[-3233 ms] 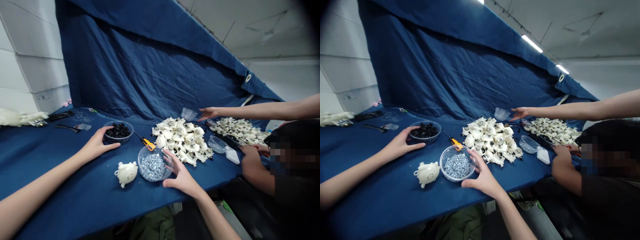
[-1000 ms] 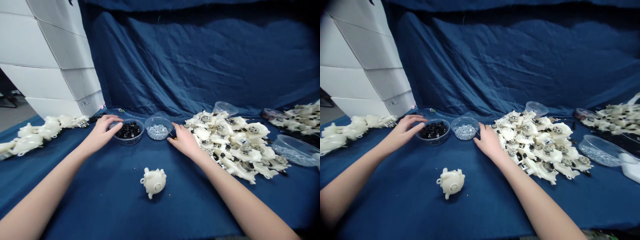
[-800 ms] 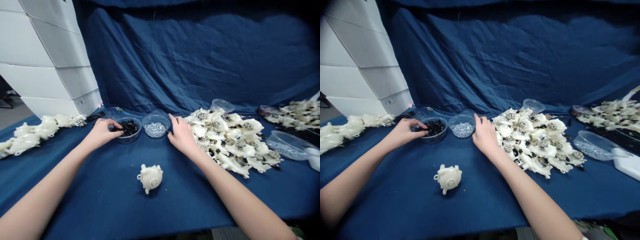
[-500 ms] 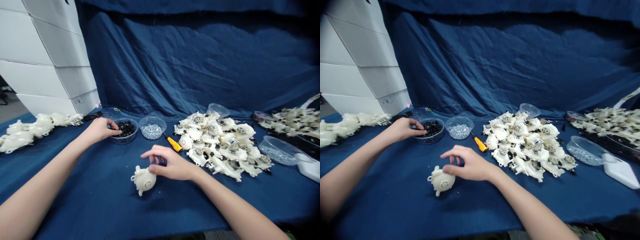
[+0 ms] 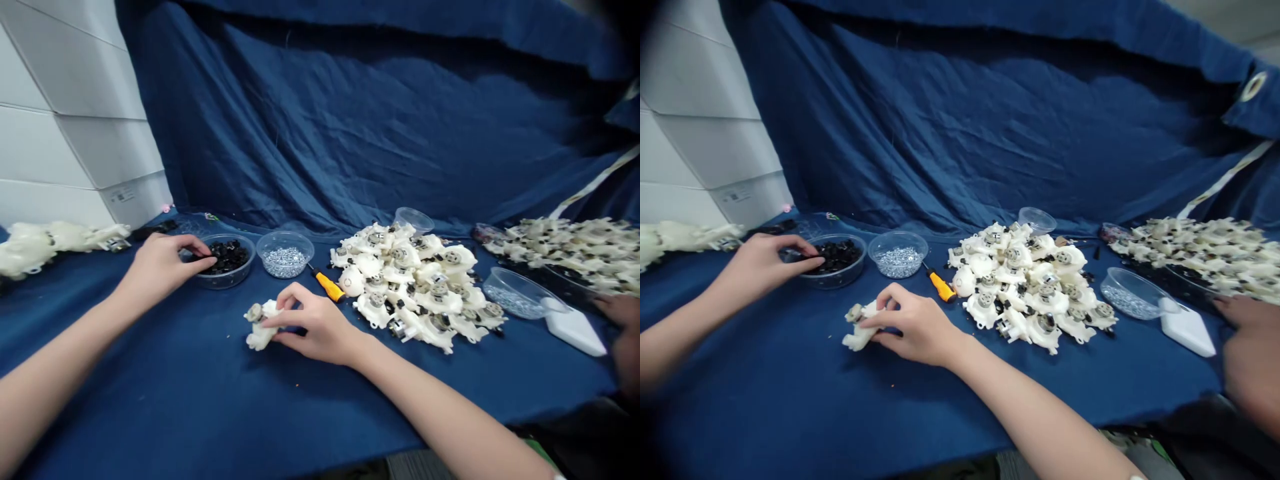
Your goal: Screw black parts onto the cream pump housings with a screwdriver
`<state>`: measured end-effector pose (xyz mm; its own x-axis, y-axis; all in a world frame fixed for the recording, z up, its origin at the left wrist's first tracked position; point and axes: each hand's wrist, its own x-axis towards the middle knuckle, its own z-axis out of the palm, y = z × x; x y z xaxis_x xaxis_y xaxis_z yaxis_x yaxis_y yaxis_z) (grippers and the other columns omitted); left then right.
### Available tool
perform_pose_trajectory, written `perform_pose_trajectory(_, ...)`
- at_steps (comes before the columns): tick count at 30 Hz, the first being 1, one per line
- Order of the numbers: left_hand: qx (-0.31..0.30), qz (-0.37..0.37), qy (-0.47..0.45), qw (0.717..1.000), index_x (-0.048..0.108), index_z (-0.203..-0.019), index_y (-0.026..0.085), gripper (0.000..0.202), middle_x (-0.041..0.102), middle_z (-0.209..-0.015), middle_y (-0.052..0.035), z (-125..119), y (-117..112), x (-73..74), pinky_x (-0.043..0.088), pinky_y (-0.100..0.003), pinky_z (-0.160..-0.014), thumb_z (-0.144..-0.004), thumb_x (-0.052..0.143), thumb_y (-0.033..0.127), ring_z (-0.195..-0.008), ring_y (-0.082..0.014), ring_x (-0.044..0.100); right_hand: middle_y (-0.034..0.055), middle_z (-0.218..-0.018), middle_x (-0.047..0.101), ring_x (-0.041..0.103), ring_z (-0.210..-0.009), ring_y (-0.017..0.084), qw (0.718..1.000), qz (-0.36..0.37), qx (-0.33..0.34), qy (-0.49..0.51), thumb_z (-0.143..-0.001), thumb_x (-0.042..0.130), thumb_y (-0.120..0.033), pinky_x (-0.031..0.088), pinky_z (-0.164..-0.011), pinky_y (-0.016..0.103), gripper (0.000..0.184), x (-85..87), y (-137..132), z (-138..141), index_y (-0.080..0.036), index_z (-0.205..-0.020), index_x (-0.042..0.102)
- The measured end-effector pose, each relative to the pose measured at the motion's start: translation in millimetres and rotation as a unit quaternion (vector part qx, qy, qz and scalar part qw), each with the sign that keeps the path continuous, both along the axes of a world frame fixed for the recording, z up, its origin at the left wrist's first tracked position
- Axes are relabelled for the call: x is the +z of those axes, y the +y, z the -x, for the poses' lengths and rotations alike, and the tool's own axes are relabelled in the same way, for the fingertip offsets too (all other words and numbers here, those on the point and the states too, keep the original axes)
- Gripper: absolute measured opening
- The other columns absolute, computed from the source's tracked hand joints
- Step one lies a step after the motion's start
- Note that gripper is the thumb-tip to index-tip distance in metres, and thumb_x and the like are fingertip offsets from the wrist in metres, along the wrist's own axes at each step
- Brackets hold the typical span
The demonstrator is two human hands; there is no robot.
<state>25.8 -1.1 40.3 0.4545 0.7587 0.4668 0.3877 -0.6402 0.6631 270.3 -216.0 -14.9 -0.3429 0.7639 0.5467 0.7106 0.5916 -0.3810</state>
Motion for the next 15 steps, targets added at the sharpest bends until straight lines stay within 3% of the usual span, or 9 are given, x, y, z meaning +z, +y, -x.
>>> perform_pose_trajectory(3,0.047,-0.084,0.093,0.991,0.074,-0.082,0.025,0.022,0.076,-0.083,-0.0027,-1,-4,-1.1,0.052,-0.044,-0.088,-0.076,0.078,0.046,-0.084,-0.0266,0.07,0.0039,-0.114,0.061,0.063,-0.088,0.015,0.998,0.049,0.03,0.001,-0.088,0.071,-0.024,0.053,-0.079,0.03,0.02,6.1,-6,0,-0.026,-0.108,0.074)
perform_pose_trajectory(8,0.058,-0.078,0.104,0.99,0.071,-0.089,0.025,0.024,0.077,-0.096,-0.0042,-1,-11,-2.6,0.051,-0.047,-0.094,-0.081,0.071,0.047,-0.096,-0.0285,0.07,0.0041,-0.114,0.059,0.061,-0.085,0.015,0.993,0.094,0.033,0.066,-0.078,0.066,-0.01,0.053,-0.08,0.031,0.024,11.1,-9,0,-0.024,-0.098,0.063)
perform_pose_trajectory(11,0.056,-0.062,0.092,0.992,0.07,-0.094,0.024,0.023,0.076,-0.096,-0.0042,-2,-16,-1.8,0.053,-0.044,-0.093,-0.083,0.07,0.045,-0.095,-0.0264,0.07,0.0063,-0.12,0.059,0.06,-0.095,0.019,0.99,0.098,0.005,0.098,-0.08,0.074,-0.02,0.054,-0.084,0.034,0.042,12.3,-7,0,-0.025,-0.119,0.058)
perform_pose_trajectory(13,0.053,-0.064,0.081,0.993,0.069,-0.096,0.024,0.021,0.075,-0.097,-0.004,-2,-18,-1.7,0.054,-0.043,-0.094,-0.084,0.069,0.041,-0.096,-0.0254,0.07,0.0093,-0.136,0.056,0.059,-0.114,0.023,0.989,0.115,-0.002,0.093,-0.083,0.078,-0.032,0.052,-0.1,0.04,0.064,12.2,-5,2,-0.026,-0.141,0.051)
perform_pose_trajectory(15,0.052,-0.074,0.063,0.994,0.068,-0.097,0.023,0.019,0.075,-0.099,-0.0041,-3,-20,-2.3,0.054,-0.042,-0.095,-0.085,0.068,0.038,-0.097,-0.0246,0.071,0.0099,-0.146,0.051,0.054,-0.13,0.026,0.987,0.138,0.003,0.083,-0.085,0.079,-0.038,0.045,-0.112,0.044,0.07,10.8,-4,3,-0.029,-0.148,0.049)
